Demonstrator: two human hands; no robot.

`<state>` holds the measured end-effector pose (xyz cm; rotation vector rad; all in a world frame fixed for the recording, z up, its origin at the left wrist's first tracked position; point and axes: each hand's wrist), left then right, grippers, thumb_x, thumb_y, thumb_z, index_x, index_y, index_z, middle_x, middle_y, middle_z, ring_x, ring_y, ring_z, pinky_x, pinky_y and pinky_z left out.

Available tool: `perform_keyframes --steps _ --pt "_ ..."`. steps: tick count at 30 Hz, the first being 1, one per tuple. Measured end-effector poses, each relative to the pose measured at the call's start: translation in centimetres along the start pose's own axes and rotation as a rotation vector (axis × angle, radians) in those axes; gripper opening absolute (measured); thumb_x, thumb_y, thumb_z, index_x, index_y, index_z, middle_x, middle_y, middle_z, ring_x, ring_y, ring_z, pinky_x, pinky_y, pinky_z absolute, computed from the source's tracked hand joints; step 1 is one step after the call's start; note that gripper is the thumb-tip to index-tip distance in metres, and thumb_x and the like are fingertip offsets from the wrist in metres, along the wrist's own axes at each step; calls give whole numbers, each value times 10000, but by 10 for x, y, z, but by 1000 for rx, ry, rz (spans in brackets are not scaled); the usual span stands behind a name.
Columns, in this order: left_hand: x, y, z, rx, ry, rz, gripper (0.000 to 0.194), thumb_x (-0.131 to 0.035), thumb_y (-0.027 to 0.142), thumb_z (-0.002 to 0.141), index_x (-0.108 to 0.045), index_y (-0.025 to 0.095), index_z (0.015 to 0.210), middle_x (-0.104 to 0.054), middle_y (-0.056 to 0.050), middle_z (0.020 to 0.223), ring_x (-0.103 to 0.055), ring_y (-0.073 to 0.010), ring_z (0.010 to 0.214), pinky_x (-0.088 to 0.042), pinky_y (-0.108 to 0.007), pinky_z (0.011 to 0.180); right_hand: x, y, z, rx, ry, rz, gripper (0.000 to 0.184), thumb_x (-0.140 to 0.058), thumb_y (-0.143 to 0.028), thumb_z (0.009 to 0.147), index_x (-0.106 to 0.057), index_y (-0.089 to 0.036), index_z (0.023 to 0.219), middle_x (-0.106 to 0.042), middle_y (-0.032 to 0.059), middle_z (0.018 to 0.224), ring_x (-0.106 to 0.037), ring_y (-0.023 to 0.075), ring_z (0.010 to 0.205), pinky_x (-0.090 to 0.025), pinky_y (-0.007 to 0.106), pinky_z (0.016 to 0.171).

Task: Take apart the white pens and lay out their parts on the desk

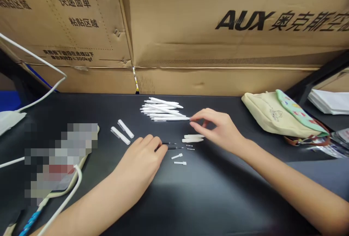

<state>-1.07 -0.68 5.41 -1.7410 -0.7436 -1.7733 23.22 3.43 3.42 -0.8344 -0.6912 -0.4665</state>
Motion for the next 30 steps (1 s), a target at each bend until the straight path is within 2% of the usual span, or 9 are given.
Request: perform_keyframes --steps 2,5,8,13,16,20,24,28,30 --pt "-3 -2 -1 5 42 -39 188 -478 89 845 -612 163 953 -603 -73 902 -538 -196 784 -434 -317 690 0 13 14 -37 -29 -71 118 -591 -220 814 -646 -188 913 -677 72 922 -586 188 791 -505 307 628" --pt "-10 -7 -3 -55 150 -196 176 -484 104 861 -605 175 967 -615 -65 955 -552 -191 833 -438 -317 711 -6 26 29 -62 -108 -106 165 -614 -266 797 -649 -187 938 -665 75 938 -600 209 850 -509 339 692" --pt "-15 -10 -3 -165 307 -404 147 -497 141 885 -607 183 973 -628 -52 994 -561 -165 880 -440 -308 761 -16 28 35 -86 -148 -119 198 -619 -328 798 -655 -179 923 -655 79 911 -598 218 846 -501 355 716" --pt "-19 -5 -1 -155 522 -531 139 -502 102 876 -616 170 916 -650 -49 913 -567 -137 816 -455 -294 747 -25 28 40 -20 -166 -121 134 -555 -263 843 -652 -177 807 -640 79 876 -581 206 825 -480 354 751" --pt "-19 -2 -1 -148 582 -487 150 -502 87 869 -616 166 924 -653 -60 918 -565 -146 812 -460 -302 734 -25 28 43 13 -149 -128 159 -509 -211 865 -633 -182 769 -641 69 849 -577 198 811 -467 354 766" --pt "-20 -2 0 -153 603 -434 148 -511 78 859 -616 160 923 -652 -63 918 -567 -151 814 -468 -305 727 -31 29 46 -13 -155 -170 117 -572 -276 843 -629 -173 851 -643 89 903 -575 226 871 -463 375 787" --pt "-21 -4 1 -160 632 -350 153 -509 72 853 -613 161 921 -654 -63 915 -576 -156 816 -485 -305 715 -36 28 48 -9 -128 -162 102 -549 -227 848 -612 -162 801 -634 102 893 -564 223 863 -463 372 785" --pt "-18 -6 1 -136 775 -143 265 -547 64 824 -577 139 1076 -648 -105 1037 -588 -212 991 -494 -376 861 -22 4 38 -42 -50 47 129 -539 -278 860 -599 -175 811 -648 64 823 -567 185 774 -471 330 723" --pt "-16 -7 -1 -114 833 -41 338 -585 83 811 -545 121 1144 -647 -121 1076 -574 -241 1074 -443 -439 967 -13 -17 26 -107 -166 274 158 -551 -323 858 -606 -180 821 -660 42 801 -581 156 717 -478 297 679"
Point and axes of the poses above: each hand's wrist, its own z-axis towards the middle knuckle, its own x-axis out of the back of the hand, y = z × x
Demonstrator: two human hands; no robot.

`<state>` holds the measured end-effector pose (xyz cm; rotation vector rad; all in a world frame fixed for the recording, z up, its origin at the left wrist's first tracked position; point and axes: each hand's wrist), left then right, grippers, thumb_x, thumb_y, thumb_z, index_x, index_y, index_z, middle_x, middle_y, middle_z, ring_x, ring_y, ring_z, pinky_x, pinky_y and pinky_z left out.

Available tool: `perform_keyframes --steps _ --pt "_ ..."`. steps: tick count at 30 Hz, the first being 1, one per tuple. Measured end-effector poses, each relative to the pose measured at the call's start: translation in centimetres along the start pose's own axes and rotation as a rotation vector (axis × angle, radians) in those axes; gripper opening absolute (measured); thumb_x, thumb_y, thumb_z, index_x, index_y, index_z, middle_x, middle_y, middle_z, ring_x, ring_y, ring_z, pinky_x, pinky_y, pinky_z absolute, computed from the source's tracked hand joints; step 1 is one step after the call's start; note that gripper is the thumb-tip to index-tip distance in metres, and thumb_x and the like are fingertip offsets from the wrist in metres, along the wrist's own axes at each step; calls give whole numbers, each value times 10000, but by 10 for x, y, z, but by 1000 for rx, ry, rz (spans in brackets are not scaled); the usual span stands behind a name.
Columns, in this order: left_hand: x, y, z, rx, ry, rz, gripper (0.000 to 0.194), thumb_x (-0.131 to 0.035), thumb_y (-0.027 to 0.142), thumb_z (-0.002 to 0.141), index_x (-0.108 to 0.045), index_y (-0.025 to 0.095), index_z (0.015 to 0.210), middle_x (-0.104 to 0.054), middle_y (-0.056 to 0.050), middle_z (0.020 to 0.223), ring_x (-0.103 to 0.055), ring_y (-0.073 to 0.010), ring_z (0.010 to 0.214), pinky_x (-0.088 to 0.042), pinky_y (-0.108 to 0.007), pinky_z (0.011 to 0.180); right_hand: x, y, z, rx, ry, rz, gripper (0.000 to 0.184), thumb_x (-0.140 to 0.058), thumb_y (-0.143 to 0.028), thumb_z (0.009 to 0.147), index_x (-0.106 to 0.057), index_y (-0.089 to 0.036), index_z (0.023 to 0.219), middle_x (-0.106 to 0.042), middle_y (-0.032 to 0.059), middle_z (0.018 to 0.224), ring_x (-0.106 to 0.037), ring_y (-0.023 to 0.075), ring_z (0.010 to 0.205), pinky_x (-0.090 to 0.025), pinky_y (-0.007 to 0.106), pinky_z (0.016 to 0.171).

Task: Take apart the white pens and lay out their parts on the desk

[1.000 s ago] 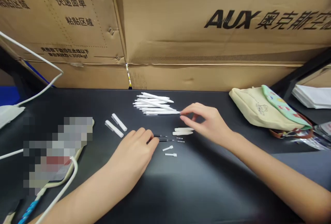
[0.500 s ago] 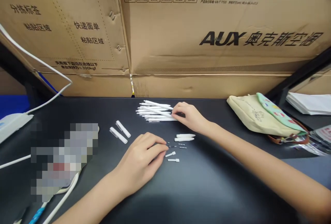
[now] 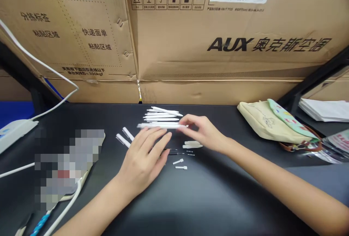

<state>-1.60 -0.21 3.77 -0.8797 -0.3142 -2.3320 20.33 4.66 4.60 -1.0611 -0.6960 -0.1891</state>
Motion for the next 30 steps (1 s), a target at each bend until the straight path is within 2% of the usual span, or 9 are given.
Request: perform_keyframes --steps 3,7,9,13,16,20,22,26,30 --pt "2 1 -2 -67 36 -30 302 -617 53 790 -569 109 1083 -680 -101 972 -632 -208 942 -483 -398 919 -5 -25 -23 -181 -113 379 207 -608 -379 821 -615 -172 825 -677 34 744 -589 126 620 -481 251 575" --pt "3 8 -6 -29 27 -296 238 -594 34 806 -598 90 1037 -687 -100 899 -645 -154 775 -537 -256 698 -19 -29 -40 -306 55 677 231 -709 -364 726 -604 -160 697 -654 16 609 -595 116 539 -498 249 550" --pt "5 13 -3 182 -81 -500 158 -575 106 842 -640 125 985 -691 -64 854 -648 -142 733 -536 -233 653 -24 -25 -44 -338 96 729 246 -730 -350 703 -588 -160 641 -649 15 582 -595 118 524 -505 258 549" --pt "9 16 9 915 -550 -1082 203 -575 304 855 -689 140 891 -692 -47 749 -594 -110 522 -438 -172 387 -20 -18 -49 -293 44 735 176 -734 -275 713 -614 -164 647 -658 14 610 -602 122 568 -497 259 561" --pt "9 13 13 1189 -692 -1337 258 -650 343 791 -682 114 903 -696 -78 771 -588 -110 522 -424 -157 371 -10 -16 -51 -194 -57 669 73 -725 -224 727 -675 -171 736 -687 34 724 -624 139 676 -507 284 634" --pt "6 10 11 1279 -742 -1392 276 -699 343 746 -679 115 901 -704 -91 810 -620 -125 587 -472 -168 431 -4 -15 -51 -104 -165 561 117 -711 -206 741 -697 -171 852 -705 69 890 -643 158 803 -518 312 750" --pt "5 10 11 1289 -736 -1395 281 -707 341 734 -676 116 901 -705 -89 820 -625 -127 594 -493 -181 453 -5 -16 -51 -187 -186 523 203 -724 -237 729 -684 -166 914 -700 57 846 -638 138 721 -524 280 686" --pt "6 11 10 1304 -737 -1421 310 -714 327 722 -660 118 946 -706 -78 814 -621 -123 574 -512 -199 468 -8 -19 -53 -329 -265 548 183 -633 -321 816 -680 -146 784 -666 34 673 -592 104 554 -497 234 550" --pt "7 11 10 1297 -782 -1454 295 -694 318 745 -653 115 956 -705 -82 830 -619 -116 572 -514 -196 479 -7 -20 -54 -142 -222 514 79 -650 -204 794 -702 -166 840 -687 75 911 -642 146 812 -521 267 719"
Point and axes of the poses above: each hand's wrist, its own z-axis towards the middle knuckle, its own x-axis out of the back of the hand, y = z × x
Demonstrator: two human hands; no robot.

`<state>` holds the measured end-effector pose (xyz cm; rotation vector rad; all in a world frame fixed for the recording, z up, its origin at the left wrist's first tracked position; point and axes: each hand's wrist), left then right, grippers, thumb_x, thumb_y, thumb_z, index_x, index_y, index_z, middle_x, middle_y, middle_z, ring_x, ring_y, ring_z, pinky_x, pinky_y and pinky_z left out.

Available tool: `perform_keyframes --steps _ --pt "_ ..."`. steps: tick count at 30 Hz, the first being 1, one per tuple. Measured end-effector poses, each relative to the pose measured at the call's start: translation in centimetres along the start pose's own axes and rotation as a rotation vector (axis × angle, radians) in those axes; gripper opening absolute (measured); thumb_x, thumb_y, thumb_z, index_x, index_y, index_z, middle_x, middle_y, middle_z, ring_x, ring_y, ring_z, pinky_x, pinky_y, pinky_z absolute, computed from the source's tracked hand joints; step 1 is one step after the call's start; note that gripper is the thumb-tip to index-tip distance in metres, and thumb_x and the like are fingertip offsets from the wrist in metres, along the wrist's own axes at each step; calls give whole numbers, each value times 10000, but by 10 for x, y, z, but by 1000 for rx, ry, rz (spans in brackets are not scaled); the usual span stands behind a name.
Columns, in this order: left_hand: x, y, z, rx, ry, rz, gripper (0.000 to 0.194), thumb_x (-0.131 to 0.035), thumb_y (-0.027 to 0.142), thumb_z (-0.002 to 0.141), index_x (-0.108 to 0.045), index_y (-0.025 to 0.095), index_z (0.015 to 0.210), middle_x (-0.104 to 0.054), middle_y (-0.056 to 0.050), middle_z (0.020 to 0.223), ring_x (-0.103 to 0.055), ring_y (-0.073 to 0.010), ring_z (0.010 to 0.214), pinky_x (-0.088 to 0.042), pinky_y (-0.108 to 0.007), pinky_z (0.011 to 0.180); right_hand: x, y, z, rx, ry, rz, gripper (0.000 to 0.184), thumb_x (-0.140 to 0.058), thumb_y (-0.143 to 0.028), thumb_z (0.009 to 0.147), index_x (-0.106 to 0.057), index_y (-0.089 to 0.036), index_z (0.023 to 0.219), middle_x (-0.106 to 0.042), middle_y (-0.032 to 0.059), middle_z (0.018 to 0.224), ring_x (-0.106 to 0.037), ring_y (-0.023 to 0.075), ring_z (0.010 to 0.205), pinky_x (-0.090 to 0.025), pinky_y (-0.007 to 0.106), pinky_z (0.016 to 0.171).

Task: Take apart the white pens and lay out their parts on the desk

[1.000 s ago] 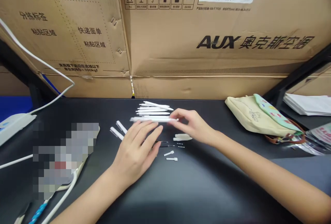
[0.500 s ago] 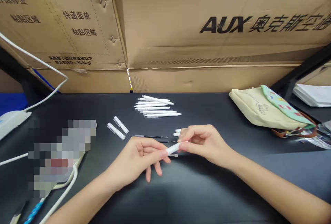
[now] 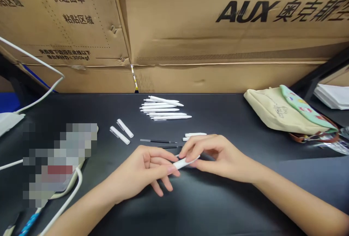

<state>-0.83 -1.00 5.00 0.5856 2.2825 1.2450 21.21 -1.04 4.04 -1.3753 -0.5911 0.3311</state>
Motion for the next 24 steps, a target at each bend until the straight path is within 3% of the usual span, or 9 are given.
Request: perform_keyframes --steps 2,6,9,11,15,19,22,24 --pt "-1 -1 0 12 -8 2 303 -689 318 752 -647 121 979 -700 -77 832 -620 -115 574 -513 -194 480 0 -1 0 0 12 -26 121 -684 -200 759 -702 -166 874 -690 77 915 -647 146 790 -528 259 694" --pt "-3 -3 0 20 -21 9 337 -671 330 767 -623 146 1045 -676 -53 812 -630 -125 590 -516 -201 486 -1 0 0 -163 -22 33 149 -666 -300 783 -693 -154 803 -662 28 637 -609 110 520 -512 223 516" --pt "-5 -4 -1 13 -37 45 312 -642 337 787 -626 156 1041 -655 -55 862 -638 -128 615 -517 -205 500 0 0 1 -109 -29 9 87 -670 -247 777 -695 -164 786 -687 55 786 -652 136 690 -539 241 625" --pt "-5 -5 -2 3 -33 64 308 -636 338 788 -624 161 1041 -644 -51 878 -640 -128 620 -514 -204 508 0 1 0 -100 -15 1 166 -735 -215 706 -688 -174 860 -684 57 866 -653 149 770 -542 243 664" --pt "-6 -6 -1 -7 -15 50 370 -636 357 788 -581 178 1107 -644 -47 872 -649 -139 629 -521 -221 538 0 1 -2 -235 -18 41 137 -690 -287 760 -672 -160 806 -651 20 670 -613 109 560 -508 207 517" --pt "-6 -7 0 -25 -1 46 386 -645 377 782 -572 163 1095 -650 -64 896 -656 -144 644 -528 -237 581 0 -1 -3 -119 12 -4 126 -714 -210 728 -672 -170 840 -664 57 913 -637 131 734 -537 226 627" --pt "-5 -7 1 -28 2 28 392 -649 386 781 -568 158 1089 -658 -66 892 -655 -139 642 -524 -235 591 1 -1 -3 -218 30 17 146 -702 -259 748 -651 -162 845 -647 22 723 -604 110 596 -508 209 527" --pt "-5 -8 1 -30 4 26 394 -651 389 781 -567 160 1091 -665 -69 902 -658 -142 650 -526 -241 599 2 -2 -3 -215 27 14 131 -668 -288 782 -652 -159 799 -636 23 697 -599 110 592 -515 221 549"
Point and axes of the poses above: each hand's wrist, its own z-axis towards the middle knuckle, its own x-axis out of the back of the hand, y = z × x
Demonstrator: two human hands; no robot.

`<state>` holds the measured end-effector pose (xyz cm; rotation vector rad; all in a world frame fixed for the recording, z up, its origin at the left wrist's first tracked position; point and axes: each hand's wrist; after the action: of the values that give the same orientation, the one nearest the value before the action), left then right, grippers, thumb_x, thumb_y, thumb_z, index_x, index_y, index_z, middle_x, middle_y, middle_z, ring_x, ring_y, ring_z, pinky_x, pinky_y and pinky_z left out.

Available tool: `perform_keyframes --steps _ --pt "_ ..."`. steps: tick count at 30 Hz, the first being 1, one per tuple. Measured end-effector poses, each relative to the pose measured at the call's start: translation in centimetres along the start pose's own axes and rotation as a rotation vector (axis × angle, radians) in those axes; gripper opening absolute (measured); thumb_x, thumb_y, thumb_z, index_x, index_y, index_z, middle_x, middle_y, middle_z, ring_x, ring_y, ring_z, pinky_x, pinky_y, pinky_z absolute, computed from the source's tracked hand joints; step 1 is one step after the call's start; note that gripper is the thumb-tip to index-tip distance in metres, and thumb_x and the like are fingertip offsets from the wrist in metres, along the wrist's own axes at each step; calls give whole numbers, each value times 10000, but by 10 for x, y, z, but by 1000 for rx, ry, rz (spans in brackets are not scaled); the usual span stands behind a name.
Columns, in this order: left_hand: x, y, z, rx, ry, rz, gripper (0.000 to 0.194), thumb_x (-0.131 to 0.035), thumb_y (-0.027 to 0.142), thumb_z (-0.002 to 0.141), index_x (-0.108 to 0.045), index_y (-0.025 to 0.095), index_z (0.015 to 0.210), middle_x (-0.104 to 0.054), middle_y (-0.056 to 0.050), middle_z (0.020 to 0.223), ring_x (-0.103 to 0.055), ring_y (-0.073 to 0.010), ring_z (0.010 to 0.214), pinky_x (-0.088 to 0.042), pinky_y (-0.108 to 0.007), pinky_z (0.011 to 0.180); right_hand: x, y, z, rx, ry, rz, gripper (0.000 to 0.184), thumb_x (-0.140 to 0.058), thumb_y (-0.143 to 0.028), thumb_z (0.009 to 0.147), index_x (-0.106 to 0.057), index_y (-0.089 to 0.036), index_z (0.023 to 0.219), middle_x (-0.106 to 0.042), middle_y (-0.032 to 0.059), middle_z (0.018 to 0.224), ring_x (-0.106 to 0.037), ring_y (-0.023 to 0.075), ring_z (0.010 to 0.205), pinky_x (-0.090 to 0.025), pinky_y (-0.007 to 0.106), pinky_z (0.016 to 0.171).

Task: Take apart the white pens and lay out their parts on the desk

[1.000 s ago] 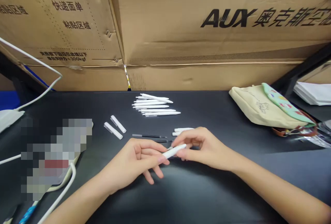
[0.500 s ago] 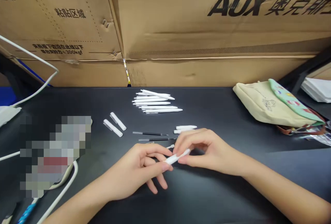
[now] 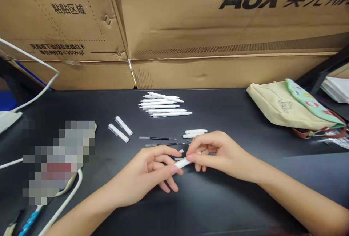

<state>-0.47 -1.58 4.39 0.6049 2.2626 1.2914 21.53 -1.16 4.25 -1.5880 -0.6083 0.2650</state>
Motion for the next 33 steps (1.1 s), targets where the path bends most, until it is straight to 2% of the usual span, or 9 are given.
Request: perform_keyframes --steps 3,7,11,16,19,24,33 --pt "0 -1 0 -6 4 5 392 -645 405 786 -570 161 1084 -672 -74 915 -664 -149 665 -529 -247 610 1 -1 0 91 4 -34 127 -694 -268 753 -666 -168 826 -647 60 909 -617 130 738 -543 246 655" --pt "0 -2 -1 -21 -16 1 379 -640 415 792 -573 166 1070 -682 -73 907 -662 -145 654 -528 -242 608 1 -1 0 -7 37 17 159 -706 -296 744 -673 -155 810 -625 34 749 -566 92 563 -514 214 521" --pt "0 -1 -1 -37 -21 0 318 -604 374 832 -574 167 1071 -679 -73 919 -657 -139 666 -529 -244 620 5 -3 2 110 77 125 74 -715 -222 726 -671 -163 727 -631 46 809 -618 131 701 -546 250 636" --pt "3 -1 -3 -127 -43 60 330 -535 380 879 -566 210 1160 -650 -62 923 -576 -100 614 -440 -190 491 7 1 7 63 183 294 161 -745 -216 688 -655 -161 810 -617 21 723 -579 102 564 -522 222 499" --pt "5 -3 -3 -183 -27 126 329 -494 361 905 -559 251 1208 -634 -42 915 -504 -77 605 -406 -184 506 5 4 10 27 285 338 174 -754 -251 685 -654 -163 797 -618 8 665 -561 93 519 -524 229 496" --pt "5 -5 -1 -224 12 161 324 -457 357 922 -571 265 1210 -614 -36 904 -465 -76 600 -392 -195 515 2 4 13 48 413 366 183 -775 -273 654 -654 -159 730 -598 -1 605 -533 87 480 -518 223 457" --pt "4 -3 0 -183 39 164 355 -464 367 908 -560 213 1213 -603 -43 889 -445 -79 591 -377 -206 517 1 4 14 100 494 403 193 -797 -270 627 -645 -162 677 -600 1 597 -547 90 500 -505 204 440"
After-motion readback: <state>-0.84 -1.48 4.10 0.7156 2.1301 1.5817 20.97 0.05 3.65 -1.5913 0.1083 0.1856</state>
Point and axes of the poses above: each hand's wrist, its own z-axis towards the middle knuckle, its own x-axis out of the back of the hand, y = z × x
